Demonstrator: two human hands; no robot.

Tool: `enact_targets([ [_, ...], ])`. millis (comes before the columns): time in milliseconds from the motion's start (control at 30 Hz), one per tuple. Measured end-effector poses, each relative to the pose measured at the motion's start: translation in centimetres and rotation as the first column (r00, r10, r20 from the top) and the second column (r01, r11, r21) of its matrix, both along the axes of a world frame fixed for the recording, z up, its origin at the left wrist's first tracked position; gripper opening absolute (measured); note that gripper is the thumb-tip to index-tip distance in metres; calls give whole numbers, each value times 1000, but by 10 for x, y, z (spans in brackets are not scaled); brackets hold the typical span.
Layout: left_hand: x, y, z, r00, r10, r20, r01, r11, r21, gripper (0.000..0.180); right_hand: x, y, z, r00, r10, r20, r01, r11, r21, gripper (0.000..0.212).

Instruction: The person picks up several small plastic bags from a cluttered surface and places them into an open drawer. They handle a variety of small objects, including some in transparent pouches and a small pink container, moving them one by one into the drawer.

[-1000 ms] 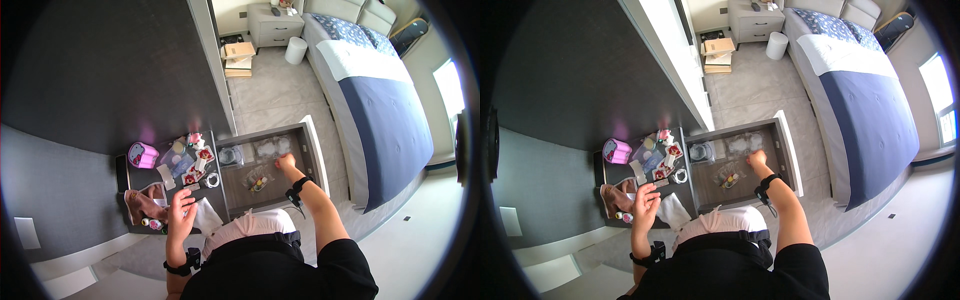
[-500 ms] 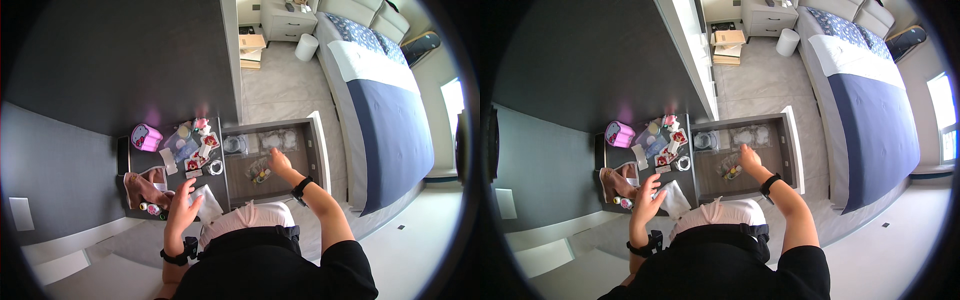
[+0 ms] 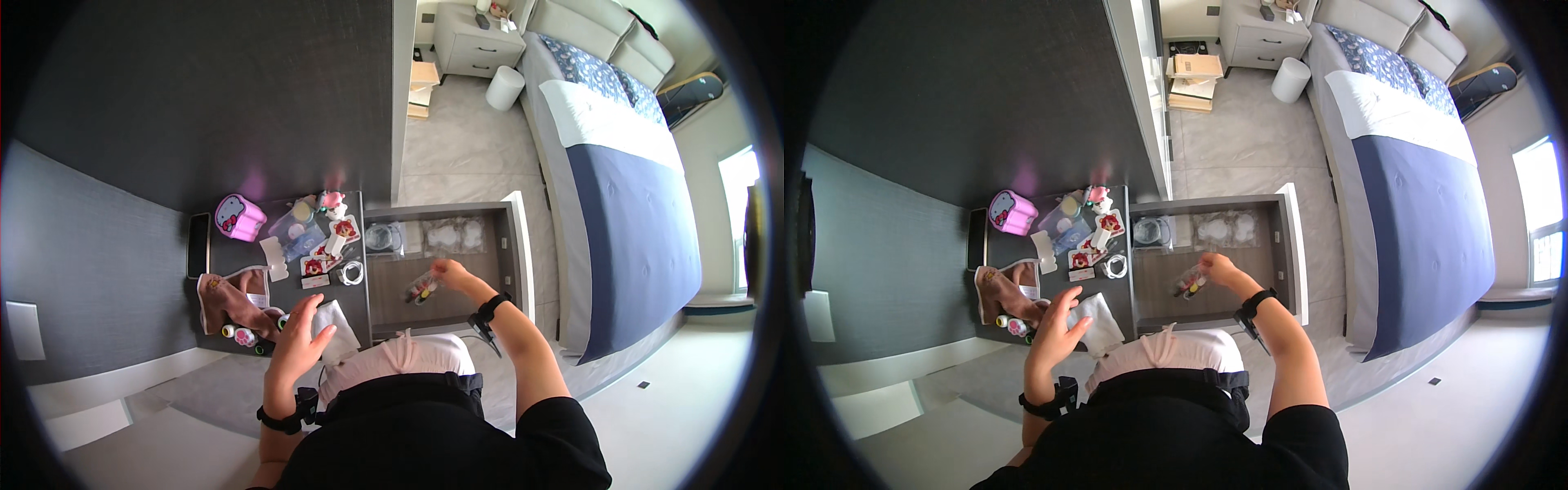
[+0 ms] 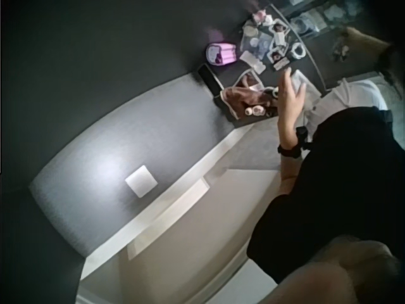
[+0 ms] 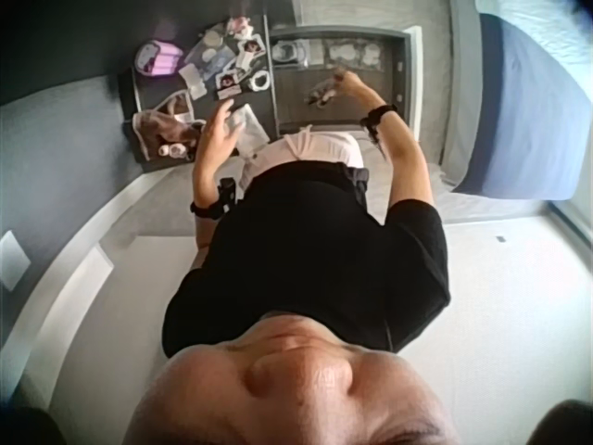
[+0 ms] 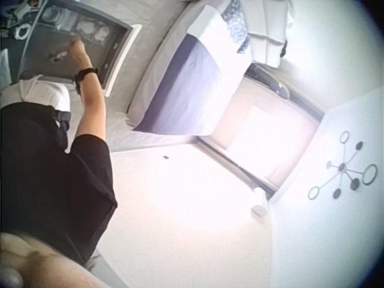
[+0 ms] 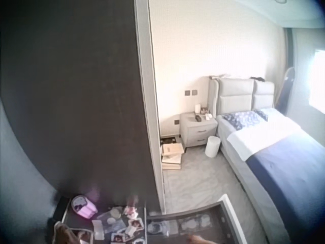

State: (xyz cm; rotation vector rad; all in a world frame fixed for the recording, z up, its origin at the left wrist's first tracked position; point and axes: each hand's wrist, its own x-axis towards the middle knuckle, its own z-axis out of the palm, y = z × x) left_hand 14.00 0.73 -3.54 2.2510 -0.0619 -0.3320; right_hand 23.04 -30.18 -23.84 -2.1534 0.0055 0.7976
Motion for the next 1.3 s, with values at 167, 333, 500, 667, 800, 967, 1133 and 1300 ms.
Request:
enact_targets([
  [167, 4, -4, 2, 1000, -20, -9, 20, 1000, 4, 47, 16, -18, 15, 909, -241, -339, 378, 818, 434, 7],
  [333, 8, -9, 7, 999, -37, -12, 37, 999, 18, 49, 50, -24, 25, 880, -340, -332, 464, 765, 447, 6],
  [500, 8, -5, 7, 1000, -19, -12, 19, 1000, 9, 50, 70, -16, 17, 897, -273, -348, 420, 771, 479, 5],
  [667, 7, -2, 3, 999, -31, 29, 29, 998, 58, 52, 69, 1, 3, 806, -486, 340, 491, 868, 76, 26],
  [800, 7, -2, 7, 1000, 2, -20, -2, 1000, 15, 49, 61, 9, 21, 782, -447, 435, 548, 825, -136, 35],
  [967, 8, -6, 5, 1000, -29, -11, 29, 999, 31, 50, 45, 1, 8, 779, -492, 390, 607, 748, -269, 41],
  [1133, 11, -8, 7, 998, -57, 16, 56, 997, 51, 50, 38, 2, 3, 842, -517, 155, 540, 816, -207, 46],
  [1300, 12, -9, 5, 998, -63, 24, 62, 997, 46, 50, 32, 3, -7, 838, -539, 79, 545, 828, -134, 50],
])
